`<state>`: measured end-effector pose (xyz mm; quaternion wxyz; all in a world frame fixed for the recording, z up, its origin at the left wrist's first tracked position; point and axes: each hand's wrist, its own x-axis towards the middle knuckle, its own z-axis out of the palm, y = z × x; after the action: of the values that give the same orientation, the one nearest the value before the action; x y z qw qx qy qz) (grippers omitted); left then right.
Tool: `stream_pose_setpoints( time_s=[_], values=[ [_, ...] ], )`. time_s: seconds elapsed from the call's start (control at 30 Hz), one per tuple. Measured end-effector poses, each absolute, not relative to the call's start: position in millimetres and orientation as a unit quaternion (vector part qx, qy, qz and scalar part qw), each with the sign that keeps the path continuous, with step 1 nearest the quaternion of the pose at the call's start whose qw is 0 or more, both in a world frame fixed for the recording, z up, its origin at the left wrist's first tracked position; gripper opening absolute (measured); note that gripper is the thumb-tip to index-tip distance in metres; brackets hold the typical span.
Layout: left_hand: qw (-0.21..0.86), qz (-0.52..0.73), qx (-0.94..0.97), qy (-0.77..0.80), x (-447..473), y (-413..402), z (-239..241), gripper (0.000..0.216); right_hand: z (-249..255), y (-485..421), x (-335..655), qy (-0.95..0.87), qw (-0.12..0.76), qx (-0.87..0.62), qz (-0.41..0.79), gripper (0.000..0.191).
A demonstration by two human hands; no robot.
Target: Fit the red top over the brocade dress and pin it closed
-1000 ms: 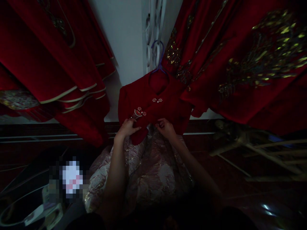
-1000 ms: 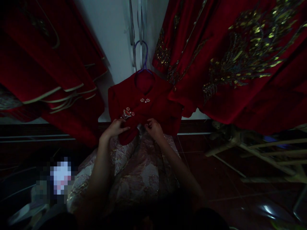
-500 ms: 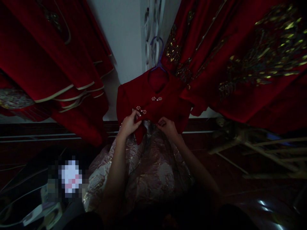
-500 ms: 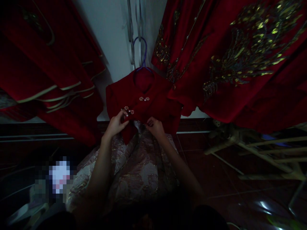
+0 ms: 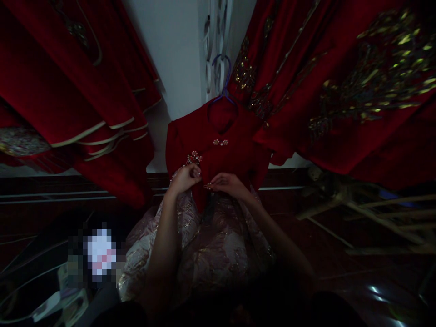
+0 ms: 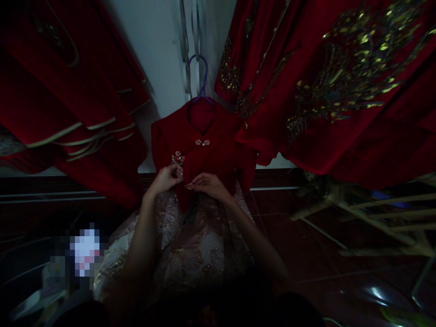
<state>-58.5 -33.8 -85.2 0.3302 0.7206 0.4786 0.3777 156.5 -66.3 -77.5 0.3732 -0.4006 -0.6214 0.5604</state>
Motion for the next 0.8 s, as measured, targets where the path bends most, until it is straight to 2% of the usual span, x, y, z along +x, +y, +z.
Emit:
stream_pose_setpoints(
  time_s=[0.13,0.3,0.4,0.57,0.8],
  values=[
    [0.44,0.392,0.683,0.43,-57,-36,-84,0.021,-77,-69,146,-0.625,0.438,-0.421,0.49,0.026],
    [0.446,0.342,0.709,0.425,-53,-37,-89,0.02,-87,-64,144,-0.603,0.501,-0.444,0.434,0.023],
    [0.399,0.326,0.739,0.435,-49,-35,-92,0.024,-88,-63,148,-0.622,0.497,-0.454,0.398,0.022],
    [0.32,0.303,0.777,0.45,-44,-35,-90,0.011,-86,-64,153,-0.666,0.463,-0.48,0.334,0.017],
    [0.347,0.34,0.755,0.441,-39,-37,-88,0.008,-90,-65,151,-0.681,0.446,-0.471,0.338,0.016]
  ],
)
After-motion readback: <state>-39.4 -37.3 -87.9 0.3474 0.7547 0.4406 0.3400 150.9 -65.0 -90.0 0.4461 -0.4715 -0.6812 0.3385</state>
